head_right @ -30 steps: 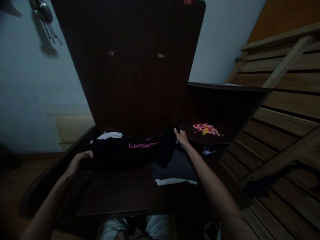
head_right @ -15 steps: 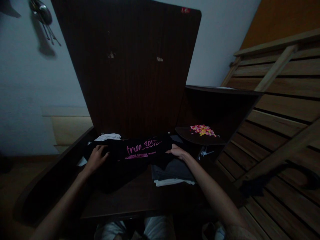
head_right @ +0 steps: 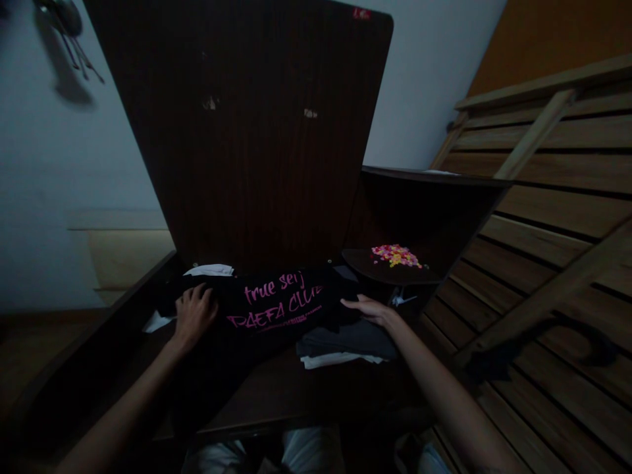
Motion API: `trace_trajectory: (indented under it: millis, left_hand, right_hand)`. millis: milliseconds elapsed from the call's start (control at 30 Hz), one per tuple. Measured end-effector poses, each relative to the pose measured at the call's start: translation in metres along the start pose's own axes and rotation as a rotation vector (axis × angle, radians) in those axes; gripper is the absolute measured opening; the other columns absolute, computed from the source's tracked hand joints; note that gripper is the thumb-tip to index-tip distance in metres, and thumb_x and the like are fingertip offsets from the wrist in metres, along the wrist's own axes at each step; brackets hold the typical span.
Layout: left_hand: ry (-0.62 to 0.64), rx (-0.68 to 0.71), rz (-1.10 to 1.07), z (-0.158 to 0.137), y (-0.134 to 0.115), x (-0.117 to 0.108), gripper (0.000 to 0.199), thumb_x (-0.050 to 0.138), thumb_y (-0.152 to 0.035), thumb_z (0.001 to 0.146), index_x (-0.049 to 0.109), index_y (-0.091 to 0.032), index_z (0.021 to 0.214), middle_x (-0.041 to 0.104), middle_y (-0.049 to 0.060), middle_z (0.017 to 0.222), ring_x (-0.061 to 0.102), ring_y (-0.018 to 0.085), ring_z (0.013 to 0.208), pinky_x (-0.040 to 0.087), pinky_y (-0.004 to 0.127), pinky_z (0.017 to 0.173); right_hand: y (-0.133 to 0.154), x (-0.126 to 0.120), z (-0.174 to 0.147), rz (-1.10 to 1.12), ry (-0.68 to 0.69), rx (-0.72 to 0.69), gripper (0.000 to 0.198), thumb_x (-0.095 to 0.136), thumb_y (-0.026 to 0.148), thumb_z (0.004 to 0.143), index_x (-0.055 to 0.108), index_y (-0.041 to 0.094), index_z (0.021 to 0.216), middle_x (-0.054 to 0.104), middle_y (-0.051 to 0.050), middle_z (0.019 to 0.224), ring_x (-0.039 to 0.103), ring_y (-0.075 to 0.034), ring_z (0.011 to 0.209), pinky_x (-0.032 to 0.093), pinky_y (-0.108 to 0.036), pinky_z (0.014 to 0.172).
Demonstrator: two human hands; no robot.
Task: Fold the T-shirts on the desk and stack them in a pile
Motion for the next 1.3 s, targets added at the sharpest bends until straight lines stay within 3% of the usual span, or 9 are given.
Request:
trace_trajectory:
  millis: [67,233,333,467,633,833,967,1133,1300]
  left_hand:
    - [0.058,0.100,-0.156,-0.015,-0.024,0.002,0.036,0.047,-0.038,0.090,0.067,-0.016,0.110,0.057,0.018,0.127,0.048,0.036,0.119,0.040,0.054,0.098]
    - [0.491,0.528,-0.684,-0.064,-0.088,0.009,0.044,0.069,-0.050,0.076,0.066,-0.025,0.112,0.059,0.008,0.126,0.055,0.024,0.115,0.042,0.038,0.101]
    - [0.574,0.536,-0.758,-0.070,-0.093,0.007,0.026,0.063,-0.042,0.082,0.067,-0.022,0.098,0.065,0.007,0.108,0.061,0.021,0.101,0.046,0.034,0.093]
    - [0.496,0.348,-0.786,-0.047,-0.073,-0.005,0.021,0.047,-0.038,0.090,0.058,-0.021,0.084,0.062,0.002,0.080,0.059,0.017,0.077,0.047,0.030,0.077]
    - [0.313,0.140,-0.844,-0.017,-0.042,-0.023,0.030,0.043,-0.049,0.088,0.056,-0.021,0.086,0.061,0.001,0.080,0.057,0.018,0.076,0.047,0.029,0.074]
    - [0.559,0.170,-0.770,-0.023,-0.044,0.012,0.035,0.054,-0.055,0.079,0.065,-0.022,0.073,0.068,0.002,0.074,0.062,0.021,0.072,0.048,0.031,0.072]
    - [0.331,0.086,-0.527,-0.015,-0.022,0.017,0.033,0.049,-0.048,0.084,0.067,-0.021,0.082,0.068,0.008,0.089,0.063,0.025,0.086,0.049,0.035,0.081]
    - [-0.002,-0.001,-0.097,0.015,0.006,-0.006,0.035,0.043,-0.033,0.087,0.063,-0.014,0.109,0.058,0.019,0.123,0.052,0.034,0.113,0.044,0.046,0.094]
    - [0.075,-0.072,0.110,0.053,0.026,-0.013,0.050,0.050,-0.026,0.082,0.052,-0.011,0.130,0.048,0.023,0.140,0.041,0.041,0.128,0.035,0.059,0.100]
  right_hand:
    - [-0.009,0.005,-0.004,0.012,0.029,-0.025,0.044,0.087,0.027,0.053,0.067,0.020,0.091,0.074,-0.005,0.090,0.069,-0.021,0.089,0.057,-0.033,0.082]
    - [-0.010,0.009,-0.003,0.009,-0.029,-0.099,0.042,0.085,0.019,0.053,0.066,0.019,0.090,0.074,-0.005,0.091,0.069,-0.023,0.091,0.054,-0.038,0.090]
    - [0.003,0.013,-0.003,0.113,-0.045,-0.128,0.029,0.079,0.018,0.060,0.063,0.020,0.085,0.074,-0.004,0.085,0.071,-0.021,0.085,0.055,-0.036,0.086]
    - [0.028,0.009,-0.011,0.125,-0.065,-0.095,0.028,0.075,0.014,0.061,0.060,0.021,0.083,0.073,-0.004,0.081,0.070,-0.019,0.077,0.057,-0.031,0.077]
    - [0.037,-0.001,-0.017,-0.030,-0.068,0.035,0.036,0.081,0.030,0.062,0.063,0.022,0.091,0.074,-0.008,0.089,0.070,-0.023,0.078,0.058,-0.034,0.067]
    - [0.008,0.002,-0.003,-0.346,0.011,0.060,0.044,0.089,0.038,0.050,0.068,0.019,0.085,0.073,-0.006,0.082,0.067,-0.022,0.071,0.055,-0.031,0.060]
    - [0.010,-0.002,0.006,-0.343,0.057,-0.016,0.047,0.084,0.050,0.056,0.069,0.018,0.087,0.073,-0.006,0.084,0.065,-0.019,0.070,0.051,-0.027,0.059]
    - [0.045,-0.021,0.027,-0.565,-0.332,-0.175,0.043,0.072,0.057,0.068,0.055,0.020,0.054,0.056,0.001,0.055,0.053,-0.014,0.056,0.040,-0.025,0.054]
    - [0.085,0.009,0.045,-0.884,-0.576,-0.441,0.019,0.067,0.036,0.077,0.061,0.020,0.071,0.064,-0.005,0.080,0.059,-0.022,0.082,0.044,-0.032,0.075]
Point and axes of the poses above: each hand's wrist, its own z-axis towards the middle knuckle, its own x-axis out of the palm, y = z × x, the point moved 6 cm from there along z, towards the middle knuckle
